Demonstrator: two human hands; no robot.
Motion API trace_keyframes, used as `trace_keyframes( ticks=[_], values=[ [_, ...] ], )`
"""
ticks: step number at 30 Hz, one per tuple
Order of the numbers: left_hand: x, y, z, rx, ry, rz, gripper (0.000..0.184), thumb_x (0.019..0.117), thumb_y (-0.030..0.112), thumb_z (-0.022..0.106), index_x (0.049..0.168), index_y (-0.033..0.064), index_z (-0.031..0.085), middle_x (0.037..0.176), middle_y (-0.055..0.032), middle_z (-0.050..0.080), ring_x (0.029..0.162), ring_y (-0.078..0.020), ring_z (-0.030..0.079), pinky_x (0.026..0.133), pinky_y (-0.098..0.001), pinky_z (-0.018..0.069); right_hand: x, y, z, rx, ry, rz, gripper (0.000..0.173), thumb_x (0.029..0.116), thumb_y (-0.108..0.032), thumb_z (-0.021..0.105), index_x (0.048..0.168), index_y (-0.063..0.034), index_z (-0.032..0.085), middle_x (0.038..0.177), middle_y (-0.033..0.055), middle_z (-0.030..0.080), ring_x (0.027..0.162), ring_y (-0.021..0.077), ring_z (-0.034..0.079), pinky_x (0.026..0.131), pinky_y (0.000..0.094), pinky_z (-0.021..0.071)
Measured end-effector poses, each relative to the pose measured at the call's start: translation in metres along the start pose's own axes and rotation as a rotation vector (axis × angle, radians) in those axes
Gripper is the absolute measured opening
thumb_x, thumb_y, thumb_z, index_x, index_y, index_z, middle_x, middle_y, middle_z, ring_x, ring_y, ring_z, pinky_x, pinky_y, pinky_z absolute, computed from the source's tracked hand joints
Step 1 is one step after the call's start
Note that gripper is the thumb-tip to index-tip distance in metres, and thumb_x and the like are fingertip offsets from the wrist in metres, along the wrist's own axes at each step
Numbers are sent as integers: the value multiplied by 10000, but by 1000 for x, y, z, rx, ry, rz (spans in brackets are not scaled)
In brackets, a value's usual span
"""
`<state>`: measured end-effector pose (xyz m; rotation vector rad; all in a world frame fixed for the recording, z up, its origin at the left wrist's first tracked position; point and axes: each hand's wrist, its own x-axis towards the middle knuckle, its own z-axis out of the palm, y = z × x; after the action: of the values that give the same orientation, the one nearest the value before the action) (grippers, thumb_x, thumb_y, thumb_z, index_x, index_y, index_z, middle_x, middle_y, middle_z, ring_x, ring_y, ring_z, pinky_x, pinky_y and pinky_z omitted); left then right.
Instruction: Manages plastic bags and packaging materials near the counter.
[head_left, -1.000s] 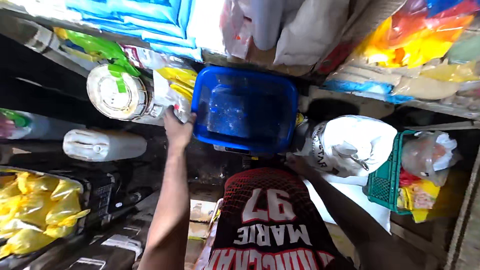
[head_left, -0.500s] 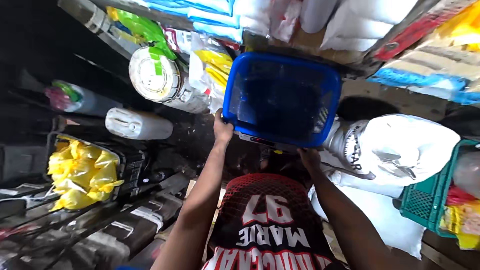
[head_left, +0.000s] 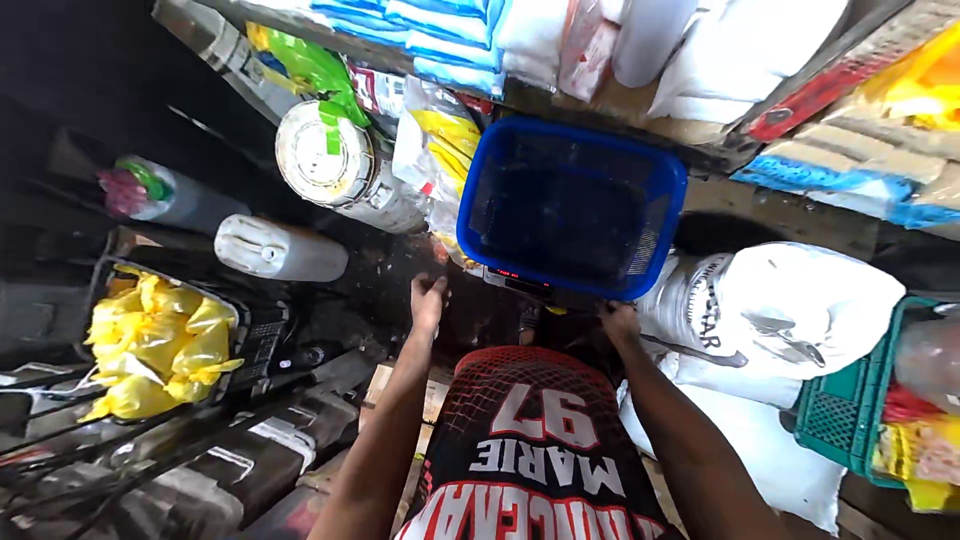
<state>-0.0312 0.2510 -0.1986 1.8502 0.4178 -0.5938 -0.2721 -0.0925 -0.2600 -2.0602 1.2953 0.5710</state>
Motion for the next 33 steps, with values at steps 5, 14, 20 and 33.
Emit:
trace_keyframes(
  ticks=[5, 14, 20, 33],
  values=[
    [-1, -119, -19, 351, -187, -219, 556, 991, 350, 661, 1424, 33, 518, 1243, -197, 666, 1043, -292, 695, 897, -474, 589, 6, 0, -3, -33, -14, 17, 481, 997, -594, 538, 1170, -205, 761, 1195, 136, 733, 1152, 367, 673, 965, 643, 506],
    [-114, -86, -41, 640, -504, -287, 371, 1109, 188, 405, 1321, -56, 587, 1307, -241, 613, 1209, -295, 582, 1052, -462, 449, 3, -7, -10, -70, -20, 14, 489, 1002, -604, 514, 1232, -235, 738, 1270, 117, 710, 1221, 360, 641, 997, 647, 483],
    [-30, -132, -31, 756, -498, -146, 452, 1032, 335, 587, 1342, 7, 603, 1296, -228, 646, 1226, -341, 615, 1070, -541, 460, 10, -1, -12, -3, -14, -43, 519, 991, -603, 540, 1253, -196, 726, 1265, 131, 709, 1231, 361, 633, 1029, 635, 471],
    [-12, -134, -9, 829, -558, -85, 421, 1046, 320, 565, 1350, 33, 613, 1325, -206, 643, 1256, -322, 609, 1091, -527, 447, 12, -2, -14, 39, -95, 19, 565, 901, -602, 688, 1216, -135, 730, 1258, 134, 703, 1224, 334, 634, 1047, 598, 477]
  ],
)
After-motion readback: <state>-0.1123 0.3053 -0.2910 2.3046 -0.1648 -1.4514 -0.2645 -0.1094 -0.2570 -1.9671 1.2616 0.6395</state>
